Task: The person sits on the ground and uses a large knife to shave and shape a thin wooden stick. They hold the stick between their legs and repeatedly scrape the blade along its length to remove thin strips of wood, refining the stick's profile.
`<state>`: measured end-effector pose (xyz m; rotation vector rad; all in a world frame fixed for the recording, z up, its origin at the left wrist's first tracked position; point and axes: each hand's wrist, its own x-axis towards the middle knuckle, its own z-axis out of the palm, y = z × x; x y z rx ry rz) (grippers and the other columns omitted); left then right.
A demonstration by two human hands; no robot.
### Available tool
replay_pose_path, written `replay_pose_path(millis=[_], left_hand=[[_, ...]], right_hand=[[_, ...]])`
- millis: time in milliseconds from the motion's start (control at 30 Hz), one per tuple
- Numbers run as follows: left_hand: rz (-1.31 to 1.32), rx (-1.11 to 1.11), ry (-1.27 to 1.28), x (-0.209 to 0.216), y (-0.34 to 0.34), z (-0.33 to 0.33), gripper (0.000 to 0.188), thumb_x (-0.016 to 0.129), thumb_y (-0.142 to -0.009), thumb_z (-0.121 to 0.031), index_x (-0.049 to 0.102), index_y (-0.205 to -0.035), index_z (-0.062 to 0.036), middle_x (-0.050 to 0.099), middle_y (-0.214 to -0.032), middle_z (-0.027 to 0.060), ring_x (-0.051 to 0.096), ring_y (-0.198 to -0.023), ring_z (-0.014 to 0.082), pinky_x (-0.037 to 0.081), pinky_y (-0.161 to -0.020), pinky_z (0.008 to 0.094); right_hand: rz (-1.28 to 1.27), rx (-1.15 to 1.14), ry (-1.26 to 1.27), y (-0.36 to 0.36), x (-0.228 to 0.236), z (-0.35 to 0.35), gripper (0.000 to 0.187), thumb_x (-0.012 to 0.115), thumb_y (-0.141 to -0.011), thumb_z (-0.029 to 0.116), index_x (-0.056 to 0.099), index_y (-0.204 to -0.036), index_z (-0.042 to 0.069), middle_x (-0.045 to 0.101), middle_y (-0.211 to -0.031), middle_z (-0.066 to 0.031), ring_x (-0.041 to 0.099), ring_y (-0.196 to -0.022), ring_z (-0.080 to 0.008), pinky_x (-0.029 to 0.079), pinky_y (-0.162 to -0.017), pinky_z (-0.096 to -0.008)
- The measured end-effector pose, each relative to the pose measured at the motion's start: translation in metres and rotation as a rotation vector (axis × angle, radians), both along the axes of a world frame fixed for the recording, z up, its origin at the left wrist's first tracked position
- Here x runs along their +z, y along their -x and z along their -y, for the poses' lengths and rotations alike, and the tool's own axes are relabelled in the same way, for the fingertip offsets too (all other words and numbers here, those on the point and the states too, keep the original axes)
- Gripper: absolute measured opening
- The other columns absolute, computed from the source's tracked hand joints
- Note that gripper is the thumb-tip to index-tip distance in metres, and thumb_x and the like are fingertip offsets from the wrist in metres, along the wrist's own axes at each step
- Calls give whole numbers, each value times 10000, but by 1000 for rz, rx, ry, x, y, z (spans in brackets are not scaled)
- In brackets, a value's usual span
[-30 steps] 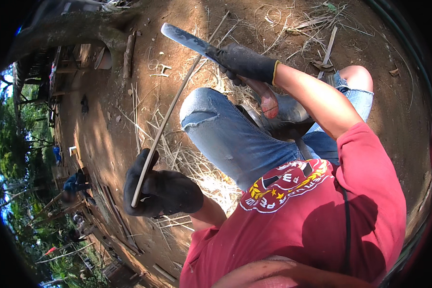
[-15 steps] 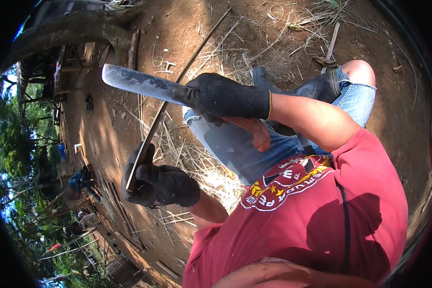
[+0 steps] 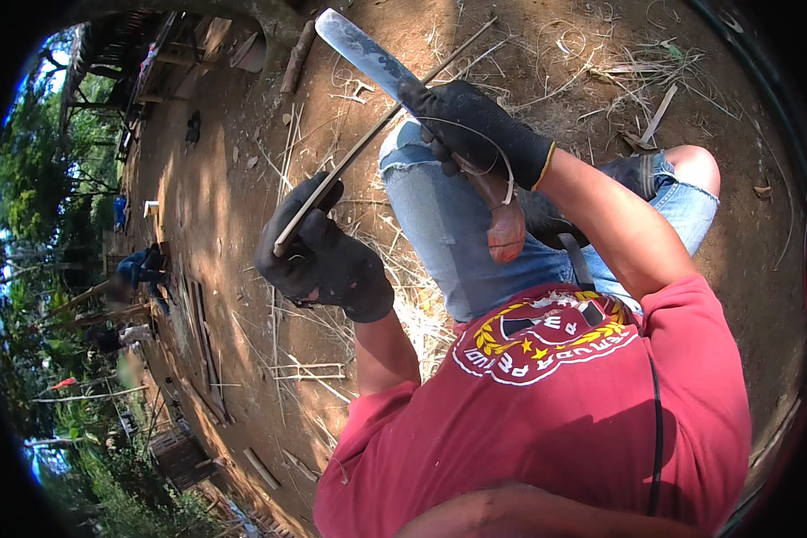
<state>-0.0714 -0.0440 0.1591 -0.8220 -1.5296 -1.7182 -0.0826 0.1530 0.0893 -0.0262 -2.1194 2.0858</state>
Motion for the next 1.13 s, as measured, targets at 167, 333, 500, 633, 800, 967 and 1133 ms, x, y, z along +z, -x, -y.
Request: replay_pose_path(millis=[167,333,500,633,800,967,1133], left_hand=[[-93,-47,44,6,-6,-4,234,645,-959,-163,521,-1080,-5,681,-943,219,723,-801,300,641,-666,361],[-90,48,118,12,-19,-10,254,603,-988,-213,512,-1067,10,684,-916,224,721,-808,280,624,-671,342],[-163,123,121,21,-27,-21,327,566,-1015,-285,513,-1063,34,690,-883,196,714,-764,249,575,-675,303],[-178,109,114,19,-27,-21,253,564,-1002,-208,489,-1060,27,675,-877,237,710,-727,265,584,-628,315],[-134,198,218,18,-23,-4,321,546,-1025,-276,502,-1079,38,676,-920,202,719,-779,270,593,-654,322],[-113,-70,14,14,-19,1,278,623,-962,-155,468,-1123,9,659,-977,225,720,-830,317,638,-715,386],[-152,268,379,4,-19,31,434,676,-949,-223,470,-1293,-57,648,-1138,145,658,-1048,274,575,-857,382]], right_hand=[[213,44,240,-45,38,2,544,461,-1037,427,600,-748,-13,572,-590,-84,586,-464,-175,498,-479,-334],[162,-7,297,-55,44,8,531,426,-1053,397,582,-774,-26,577,-588,-93,584,-462,-188,494,-482,-347],[154,13,341,-69,45,12,318,474,-1024,224,543,-815,-5,558,-594,-58,590,-489,-154,477,-442,-313],[177,-25,442,-78,52,19,471,431,-1055,332,571,-777,-22,563,-562,-83,574,-447,-180,483,-458,-342],[95,87,239,-81,67,41,371,462,-1038,250,597,-842,-35,612,-580,-108,614,-464,-183,512,-474,-337],[-151,99,99,-86,76,65,436,410,-1058,329,570,-821,0,544,-509,-55,565,-432,-142,442,-418,-299],[130,196,169,-110,130,77,618,405,-1043,500,618,-818,-35,601,-555,-110,653,-497,-200,542,-518,-316]])
